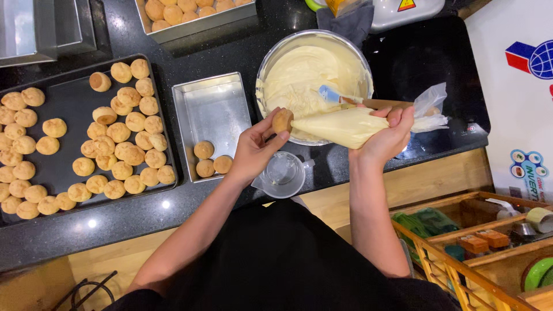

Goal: The person fills a piping bag with cream from a bowl, then pipes the cream into several small pastry shells, placing each one into a metal tray.

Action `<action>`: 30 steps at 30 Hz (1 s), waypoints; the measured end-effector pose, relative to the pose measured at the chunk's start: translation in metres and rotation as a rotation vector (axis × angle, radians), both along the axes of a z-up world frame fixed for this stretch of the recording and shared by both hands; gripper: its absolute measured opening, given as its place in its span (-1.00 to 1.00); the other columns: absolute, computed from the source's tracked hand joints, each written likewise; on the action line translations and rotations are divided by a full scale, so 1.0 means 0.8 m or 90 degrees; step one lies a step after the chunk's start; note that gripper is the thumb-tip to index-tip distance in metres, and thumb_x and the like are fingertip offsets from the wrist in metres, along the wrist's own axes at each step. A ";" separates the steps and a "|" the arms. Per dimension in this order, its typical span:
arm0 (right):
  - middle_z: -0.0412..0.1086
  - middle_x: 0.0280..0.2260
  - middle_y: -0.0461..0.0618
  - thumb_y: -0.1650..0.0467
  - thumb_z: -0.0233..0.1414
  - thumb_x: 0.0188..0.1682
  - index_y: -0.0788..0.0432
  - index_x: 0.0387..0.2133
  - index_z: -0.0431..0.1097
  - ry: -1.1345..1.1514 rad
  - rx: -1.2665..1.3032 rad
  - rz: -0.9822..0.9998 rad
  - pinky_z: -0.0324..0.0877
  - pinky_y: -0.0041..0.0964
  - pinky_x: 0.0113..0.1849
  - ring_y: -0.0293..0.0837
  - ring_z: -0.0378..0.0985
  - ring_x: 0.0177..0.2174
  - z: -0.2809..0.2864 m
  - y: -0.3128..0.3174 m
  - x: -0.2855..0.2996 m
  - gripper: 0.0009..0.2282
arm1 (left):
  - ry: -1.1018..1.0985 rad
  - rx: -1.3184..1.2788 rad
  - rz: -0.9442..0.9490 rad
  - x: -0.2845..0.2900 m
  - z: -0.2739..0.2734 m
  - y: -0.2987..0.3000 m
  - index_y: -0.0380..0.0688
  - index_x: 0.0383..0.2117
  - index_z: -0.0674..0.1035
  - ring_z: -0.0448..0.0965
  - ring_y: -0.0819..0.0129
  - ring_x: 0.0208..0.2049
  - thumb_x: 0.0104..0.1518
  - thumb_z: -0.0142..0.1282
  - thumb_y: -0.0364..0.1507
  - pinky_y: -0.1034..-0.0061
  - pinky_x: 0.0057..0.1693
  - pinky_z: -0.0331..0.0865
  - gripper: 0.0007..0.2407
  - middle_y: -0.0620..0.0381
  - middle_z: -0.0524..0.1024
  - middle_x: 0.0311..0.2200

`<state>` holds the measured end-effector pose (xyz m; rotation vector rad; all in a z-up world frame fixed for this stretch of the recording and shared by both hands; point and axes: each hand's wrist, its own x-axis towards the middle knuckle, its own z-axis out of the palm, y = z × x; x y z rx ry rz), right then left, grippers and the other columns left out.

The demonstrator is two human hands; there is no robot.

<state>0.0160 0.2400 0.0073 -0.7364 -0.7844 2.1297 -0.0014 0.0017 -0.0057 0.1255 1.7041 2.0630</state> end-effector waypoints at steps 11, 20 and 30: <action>0.18 -0.57 -0.03 0.22 -0.11 0.17 0.07 -0.60 0.07 0.017 -0.014 0.001 0.54 0.26 -0.12 -0.05 0.32 -0.49 -0.003 -0.005 0.002 -0.65 | 0.104 -0.118 0.005 0.003 0.003 0.007 -0.23 0.40 0.21 0.47 0.43 0.17 0.34 0.08 -0.41 0.52 0.24 0.38 -0.48 -0.06 0.46 0.23; 0.17 -0.58 0.00 0.22 -0.12 0.16 0.07 -0.59 0.07 0.021 -0.016 -0.005 0.54 0.21 -0.16 -0.01 0.31 -0.50 -0.002 -0.004 0.004 -0.66 | 0.098 0.022 -0.024 0.001 0.002 0.001 -0.19 0.40 0.17 0.40 0.41 0.25 0.28 0.13 -0.53 0.52 0.26 0.42 -0.44 -0.02 0.32 0.31; 0.17 -0.60 0.00 0.24 -0.11 0.16 0.06 -0.61 0.06 0.025 -0.041 0.010 0.53 0.20 -0.19 -0.04 0.29 -0.51 0.004 -0.005 0.004 -0.66 | 0.070 0.035 -0.045 -0.018 0.000 -0.018 -0.26 0.22 0.43 0.58 0.42 0.02 0.16 0.29 -0.59 0.48 0.17 0.50 -0.53 0.06 0.56 0.02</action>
